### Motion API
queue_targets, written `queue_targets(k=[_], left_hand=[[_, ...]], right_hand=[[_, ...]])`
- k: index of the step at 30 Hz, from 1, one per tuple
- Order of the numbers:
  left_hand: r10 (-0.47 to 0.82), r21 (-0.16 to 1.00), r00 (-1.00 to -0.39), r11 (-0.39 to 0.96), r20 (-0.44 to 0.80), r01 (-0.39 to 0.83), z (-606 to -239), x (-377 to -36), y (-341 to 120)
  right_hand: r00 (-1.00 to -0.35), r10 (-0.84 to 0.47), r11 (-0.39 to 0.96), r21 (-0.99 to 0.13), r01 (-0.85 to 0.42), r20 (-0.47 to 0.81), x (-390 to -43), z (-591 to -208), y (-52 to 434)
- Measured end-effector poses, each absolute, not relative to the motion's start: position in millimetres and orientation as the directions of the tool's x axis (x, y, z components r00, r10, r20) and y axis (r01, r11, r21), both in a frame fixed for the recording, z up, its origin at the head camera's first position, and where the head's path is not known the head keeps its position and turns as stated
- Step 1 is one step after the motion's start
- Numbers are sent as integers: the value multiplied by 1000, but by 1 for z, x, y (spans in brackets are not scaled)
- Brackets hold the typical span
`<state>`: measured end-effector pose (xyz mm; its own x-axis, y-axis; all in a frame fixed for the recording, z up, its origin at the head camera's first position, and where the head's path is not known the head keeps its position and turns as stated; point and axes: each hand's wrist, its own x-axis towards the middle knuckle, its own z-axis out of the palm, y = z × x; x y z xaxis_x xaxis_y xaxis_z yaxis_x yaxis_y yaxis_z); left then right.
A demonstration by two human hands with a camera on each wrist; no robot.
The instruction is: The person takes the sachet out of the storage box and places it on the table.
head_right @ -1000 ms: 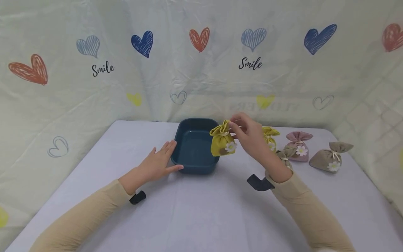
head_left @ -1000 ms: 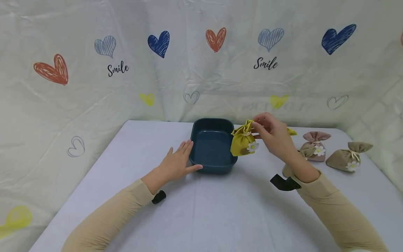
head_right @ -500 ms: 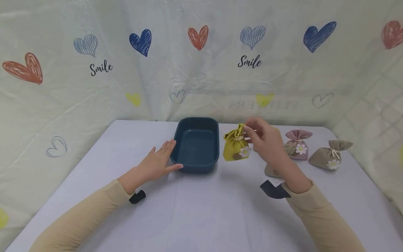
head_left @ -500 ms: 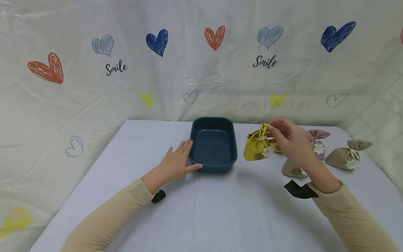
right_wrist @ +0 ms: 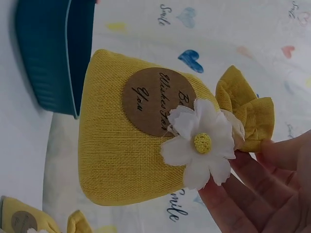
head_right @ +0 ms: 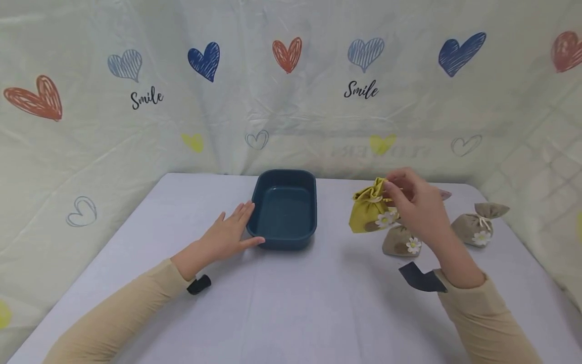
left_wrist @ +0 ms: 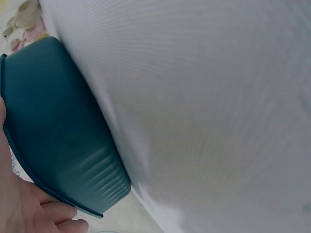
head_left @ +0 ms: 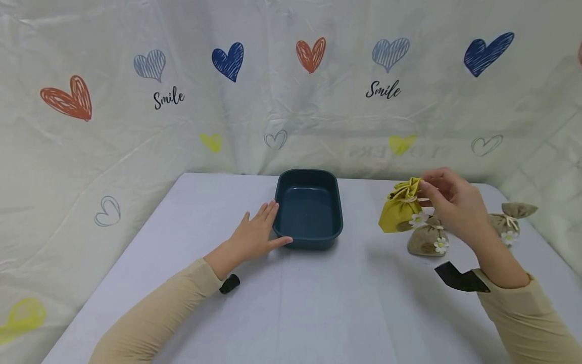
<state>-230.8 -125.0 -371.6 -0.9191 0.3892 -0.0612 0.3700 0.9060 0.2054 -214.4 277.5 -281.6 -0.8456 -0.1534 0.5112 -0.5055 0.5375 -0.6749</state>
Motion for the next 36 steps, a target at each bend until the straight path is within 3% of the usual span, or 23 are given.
queue_targets(k=[17,36], left_hand=[[393,210,-919,902,-40,377,-374,-232,-126],[395,213,-918,901,-41,378,-374,-230,-127]], right_hand=[[-851,-80,499,-719,-485,518,-201,-268,321],[-893,91,526,-783,-333,441,-194,-278,374]])
